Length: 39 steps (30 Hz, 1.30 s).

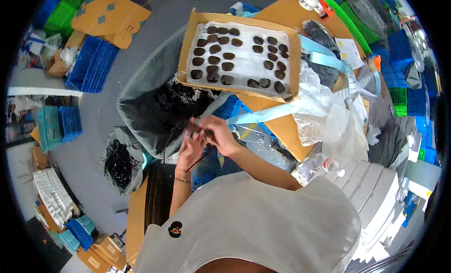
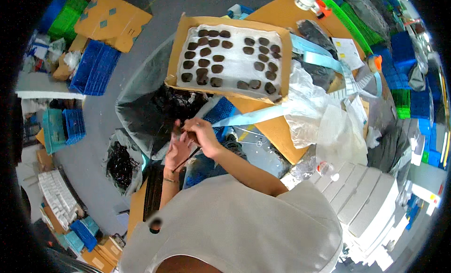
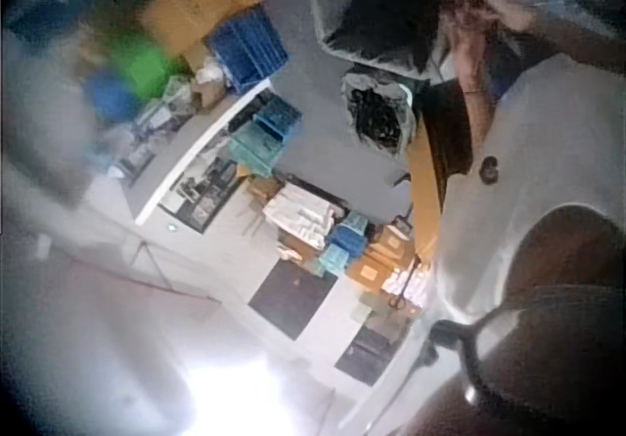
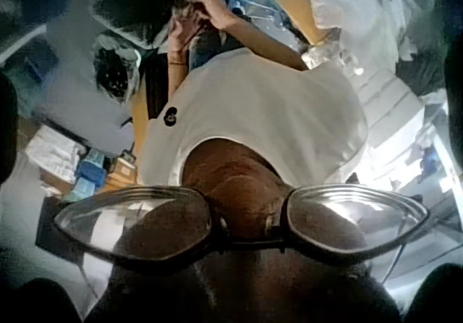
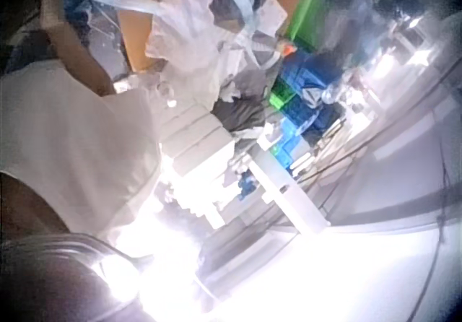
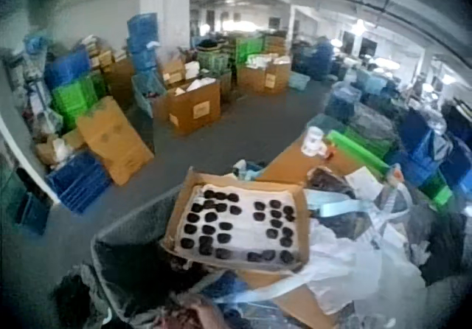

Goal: The person assembles sunglasses by picking up frames and lenses, inserting lenses into frames, and placing completed units into a cardboard box. The person also handles white tissue paper to line the box and continues the assembly process with a coworker nearby.

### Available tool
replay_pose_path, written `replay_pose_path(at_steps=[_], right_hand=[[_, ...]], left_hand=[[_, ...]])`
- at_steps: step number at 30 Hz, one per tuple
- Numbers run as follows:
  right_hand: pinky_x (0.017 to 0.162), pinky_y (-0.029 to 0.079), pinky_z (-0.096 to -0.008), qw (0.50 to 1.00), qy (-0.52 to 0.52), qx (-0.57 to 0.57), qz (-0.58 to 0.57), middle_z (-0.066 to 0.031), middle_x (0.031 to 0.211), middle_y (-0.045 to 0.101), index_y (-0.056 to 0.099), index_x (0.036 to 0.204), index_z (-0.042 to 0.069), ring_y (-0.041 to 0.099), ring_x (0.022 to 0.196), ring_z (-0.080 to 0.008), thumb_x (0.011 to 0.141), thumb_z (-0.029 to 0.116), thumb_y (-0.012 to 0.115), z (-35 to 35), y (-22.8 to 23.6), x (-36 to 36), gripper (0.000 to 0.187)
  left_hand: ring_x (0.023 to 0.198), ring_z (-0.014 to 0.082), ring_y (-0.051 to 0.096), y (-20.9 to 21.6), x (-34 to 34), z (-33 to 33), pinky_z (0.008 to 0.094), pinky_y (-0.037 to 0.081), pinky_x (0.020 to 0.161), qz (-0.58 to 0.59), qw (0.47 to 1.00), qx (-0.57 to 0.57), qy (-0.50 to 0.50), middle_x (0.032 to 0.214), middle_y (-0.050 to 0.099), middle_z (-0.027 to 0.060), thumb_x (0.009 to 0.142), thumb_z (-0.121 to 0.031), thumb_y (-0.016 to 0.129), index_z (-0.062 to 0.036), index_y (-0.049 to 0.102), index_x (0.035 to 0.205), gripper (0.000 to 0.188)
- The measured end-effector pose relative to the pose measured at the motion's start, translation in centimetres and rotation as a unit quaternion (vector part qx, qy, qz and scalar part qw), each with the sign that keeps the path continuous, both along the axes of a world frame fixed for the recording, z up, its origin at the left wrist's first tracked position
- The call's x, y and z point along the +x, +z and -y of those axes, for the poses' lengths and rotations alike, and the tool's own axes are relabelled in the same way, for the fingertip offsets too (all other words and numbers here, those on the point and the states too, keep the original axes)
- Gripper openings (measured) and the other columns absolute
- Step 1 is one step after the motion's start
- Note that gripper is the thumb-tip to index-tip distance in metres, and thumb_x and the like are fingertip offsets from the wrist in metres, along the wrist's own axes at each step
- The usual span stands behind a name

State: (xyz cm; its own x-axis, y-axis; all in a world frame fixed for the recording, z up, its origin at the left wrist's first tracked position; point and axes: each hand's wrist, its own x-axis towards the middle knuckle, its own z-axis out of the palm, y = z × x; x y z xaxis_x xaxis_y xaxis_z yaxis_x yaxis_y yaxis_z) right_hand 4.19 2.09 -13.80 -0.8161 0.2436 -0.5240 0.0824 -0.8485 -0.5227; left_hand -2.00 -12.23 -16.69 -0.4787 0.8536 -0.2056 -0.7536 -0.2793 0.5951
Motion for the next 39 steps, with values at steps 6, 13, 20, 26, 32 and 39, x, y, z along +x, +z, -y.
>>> replay_pose_path(at_steps=[6, 13, 20, 26, 32, 39], right_hand=[[0.046, 0.025, -0.0191, 0.991, 0.021, -0.016, -0.129, 0.0042, 0.08, 0.044, 0.052, 0.112, 0.013, 0.039, 0.059, -0.0049, 0.095, 0.041, 0.055, -3.4, 2.6, 6.4, 0.033], [0.054, 0.034, -0.0222, 0.979, 0.015, 0.112, -0.172, 0.0014, 0.092, 0.053, 0.05, 0.119, 0.008, 0.045, 0.061, -0.0077, 0.092, 0.019, 0.06, -3.8, 6.7, 11.4, 0.032], [0.062, 0.05, -0.0287, 0.83, -0.038, 0.539, 0.136, -0.0119, 0.078, 0.065, 0.057, 0.103, -0.001, 0.063, 0.065, -0.0158, 0.094, 0.018, 0.059, -5.9, 8.6, 13.8, 0.021], [0.077, 0.05, -0.0298, 0.881, -0.086, 0.466, 0.001, -0.0131, 0.097, 0.066, 0.053, 0.115, -0.001, 0.064, 0.086, -0.0193, 0.095, 0.012, 0.055, -6.5, 4.2, 13.0, 0.024], [0.086, 0.046, -0.0269, 0.899, -0.038, 0.43, -0.072, -0.0062, 0.103, 0.061, 0.053, 0.118, -0.001, 0.057, 0.096, -0.0132, 0.092, 0.001, 0.055, -8.5, 5.3, 12.8, 0.025], [0.081, 0.048, -0.027, 0.858, -0.031, 0.509, -0.067, -0.0095, 0.096, 0.066, 0.057, 0.112, -0.002, 0.061, 0.091, -0.0145, 0.088, -0.003, 0.057, -9.9, 6.0, 9.8, 0.024]], left_hand=[[0.128, 0.027, 0.045, 5.7, 0.5, -7.2, 0.0452, 0.036, 0.106, -0.287, 0.958, -0.01, -0.011, 0.137, 0.048, 0.0184, 0.095, -0.036, 0.057, -0.0093, 0.034, 0.136, 0.055], [0.079, 0.0122, 0.061, 10.5, 3.0, -11.9, 0.0262, 0.05, 0.077, -0.339, 0.94, -0.031, 0.027, 0.088, 0.063, 0.0057, 0.091, -0.009, 0.065, 0.001, 0.06, 0.1, 0.014], [0.081, 0.01, 0.059, 11.2, 4.2, -13.7, 0.0229, 0.048, 0.076, -0.439, 0.883, -0.066, 0.152, 0.092, 0.065, 0.0056, 0.092, -0.01, 0.064, 0.0009, 0.059, 0.107, 0.019], [0.096, 0.0128, 0.056, 10.3, 8.1, -13.3, 0.0268, 0.045, 0.085, -0.402, 0.898, -0.154, -0.088, 0.106, 0.06, 0.0056, 0.102, -0.026, 0.047, -0.0021, 0.049, 0.126, 0.034], [0.107, 0.0165, 0.051, 7.8, 7.6, -13.9, 0.0281, 0.041, 0.094, -0.421, 0.898, -0.107, -0.063, 0.118, 0.054, 0.0093, 0.102, -0.021, 0.046, 0.0021, 0.053, 0.123, 0.033], [0.09, 0.0141, 0.055, 10.1, 6.8, -15.0, 0.0263, 0.045, 0.079, -0.385, 0.905, -0.179, 0.007, 0.106, 0.057, 0.0065, 0.102, -0.02, 0.047, 0.002, 0.061, 0.113, 0.029]])
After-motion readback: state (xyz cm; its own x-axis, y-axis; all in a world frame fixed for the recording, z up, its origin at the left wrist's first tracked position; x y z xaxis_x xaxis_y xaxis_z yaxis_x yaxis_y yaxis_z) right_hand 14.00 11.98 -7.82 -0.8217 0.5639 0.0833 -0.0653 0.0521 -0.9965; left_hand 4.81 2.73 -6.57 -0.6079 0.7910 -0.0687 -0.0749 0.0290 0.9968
